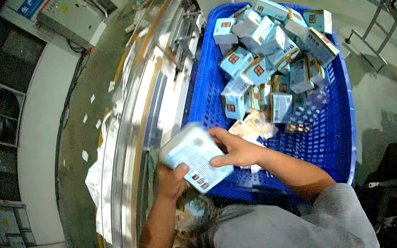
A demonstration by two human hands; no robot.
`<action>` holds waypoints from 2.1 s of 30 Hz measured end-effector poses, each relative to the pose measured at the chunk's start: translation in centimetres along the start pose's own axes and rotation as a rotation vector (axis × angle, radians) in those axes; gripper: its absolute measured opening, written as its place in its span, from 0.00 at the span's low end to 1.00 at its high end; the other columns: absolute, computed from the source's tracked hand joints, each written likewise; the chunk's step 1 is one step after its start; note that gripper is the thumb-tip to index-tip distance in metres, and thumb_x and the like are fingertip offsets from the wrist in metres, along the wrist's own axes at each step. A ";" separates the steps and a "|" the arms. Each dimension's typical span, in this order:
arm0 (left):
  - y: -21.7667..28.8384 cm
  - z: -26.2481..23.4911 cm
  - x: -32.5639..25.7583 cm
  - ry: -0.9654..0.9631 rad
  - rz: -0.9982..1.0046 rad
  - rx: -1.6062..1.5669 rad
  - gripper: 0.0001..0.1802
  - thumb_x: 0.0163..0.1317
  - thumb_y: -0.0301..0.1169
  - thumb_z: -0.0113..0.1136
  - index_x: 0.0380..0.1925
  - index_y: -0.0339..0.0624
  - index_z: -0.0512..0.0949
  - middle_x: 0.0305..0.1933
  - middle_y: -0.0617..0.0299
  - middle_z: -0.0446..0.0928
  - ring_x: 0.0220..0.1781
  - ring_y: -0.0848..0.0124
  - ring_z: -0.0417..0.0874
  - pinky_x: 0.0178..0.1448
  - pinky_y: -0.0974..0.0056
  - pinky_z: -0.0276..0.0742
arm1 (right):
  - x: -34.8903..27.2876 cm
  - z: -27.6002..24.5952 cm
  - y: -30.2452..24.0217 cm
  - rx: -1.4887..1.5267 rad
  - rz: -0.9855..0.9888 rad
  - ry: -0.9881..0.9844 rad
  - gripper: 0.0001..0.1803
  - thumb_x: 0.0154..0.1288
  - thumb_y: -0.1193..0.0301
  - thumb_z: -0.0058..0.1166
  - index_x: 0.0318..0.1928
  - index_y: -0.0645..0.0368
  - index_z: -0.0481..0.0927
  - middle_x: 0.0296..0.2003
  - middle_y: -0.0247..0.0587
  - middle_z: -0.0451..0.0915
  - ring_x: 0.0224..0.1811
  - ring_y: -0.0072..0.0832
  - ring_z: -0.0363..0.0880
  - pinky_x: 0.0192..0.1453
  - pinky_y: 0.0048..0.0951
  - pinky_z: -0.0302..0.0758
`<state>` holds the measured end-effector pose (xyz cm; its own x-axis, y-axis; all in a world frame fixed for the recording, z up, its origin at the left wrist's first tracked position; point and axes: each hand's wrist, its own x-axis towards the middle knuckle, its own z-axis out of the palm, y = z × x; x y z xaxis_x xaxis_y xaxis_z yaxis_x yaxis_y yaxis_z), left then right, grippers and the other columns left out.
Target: The person picks up boxes from a blue basket and a conveyor belt, wipes them with a white cloth, and places them onto another part of the conveyor system.
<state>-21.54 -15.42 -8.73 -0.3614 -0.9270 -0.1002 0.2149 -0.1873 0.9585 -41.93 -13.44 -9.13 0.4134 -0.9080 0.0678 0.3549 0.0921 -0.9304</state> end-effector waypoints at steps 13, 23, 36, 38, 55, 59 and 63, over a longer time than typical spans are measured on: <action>1.0 0.3 -10.4 -0.159 0.048 -0.141 0.28 0.41 0.28 0.61 0.45 0.33 0.63 0.41 0.58 0.70 0.44 0.70 0.72 0.44 0.65 0.70 | -2.7 8.3 3.9 0.493 0.234 -0.021 0.32 0.46 0.52 0.54 0.45 0.65 0.66 0.36 0.44 0.74 0.36 0.30 0.75 0.38 0.28 0.74; 3.6 -1.5 -10.3 0.320 -0.013 0.490 0.07 0.44 0.27 0.57 0.14 0.39 0.70 0.19 0.65 0.72 0.17 0.78 0.70 0.18 0.70 0.64 | -1.4 10.2 0.2 -0.356 -0.327 0.339 0.23 0.47 0.69 0.56 0.41 0.65 0.63 0.35 0.45 0.72 0.37 0.31 0.73 0.41 0.28 0.70; 2.3 -0.9 -13.3 0.169 0.488 -0.283 0.42 0.30 0.42 0.71 0.47 0.38 0.61 0.44 0.59 0.65 0.45 0.68 0.69 0.45 0.63 0.67 | 4.0 13.7 0.3 0.298 -0.321 0.302 0.20 0.54 0.65 0.50 0.46 0.61 0.65 0.40 0.38 0.70 0.39 0.22 0.67 0.43 0.23 0.65; 2.6 -1.5 -14.1 0.339 0.645 -0.015 0.46 0.32 0.39 0.70 0.50 0.37 0.54 0.46 0.56 0.63 0.48 0.66 0.67 0.47 0.62 0.67 | 4.1 16.2 1.6 0.041 -0.511 0.422 0.11 0.53 0.71 0.52 0.36 0.59 0.69 0.33 0.34 0.71 0.33 0.18 0.67 0.39 0.21 0.66; 11.1 -24.8 -43.4 1.235 -0.090 0.015 0.27 0.51 0.40 0.54 0.46 0.33 0.64 0.44 0.54 0.70 0.46 0.64 0.71 0.49 0.63 0.66 | 4.1 14.9 22.6 -1.372 -0.155 -0.440 0.11 0.47 0.64 0.48 0.32 0.52 0.75 0.37 0.37 0.74 0.41 0.35 0.71 0.47 0.39 0.65; 9.4 -26.2 -40.5 1.031 -0.626 0.469 0.32 0.50 0.46 0.53 0.46 0.29 0.63 0.48 0.54 0.67 0.47 0.62 0.69 0.49 0.63 0.63 | 8.7 14.1 19.8 -1.495 0.433 -0.813 0.17 0.49 0.64 0.46 0.40 0.56 0.74 0.37 0.45 0.75 0.38 0.40 0.73 0.42 0.35 0.69; 8.8 -26.3 -39.3 0.791 -0.863 0.891 0.26 0.52 0.45 0.50 0.40 0.30 0.67 0.39 0.54 0.69 0.40 0.66 0.70 0.43 0.65 0.65 | 3.6 14.2 5.8 -1.162 0.013 -0.500 0.12 0.47 0.66 0.51 0.32 0.59 0.78 0.31 0.48 0.76 0.33 0.43 0.75 0.39 0.37 0.70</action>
<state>18.41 10.81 -3.33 0.5578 -0.6219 -0.5496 -0.5288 -0.7767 0.3421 -26.44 -10.38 -9.20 0.7723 -0.6332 -0.0510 -0.4905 -0.5433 -0.6814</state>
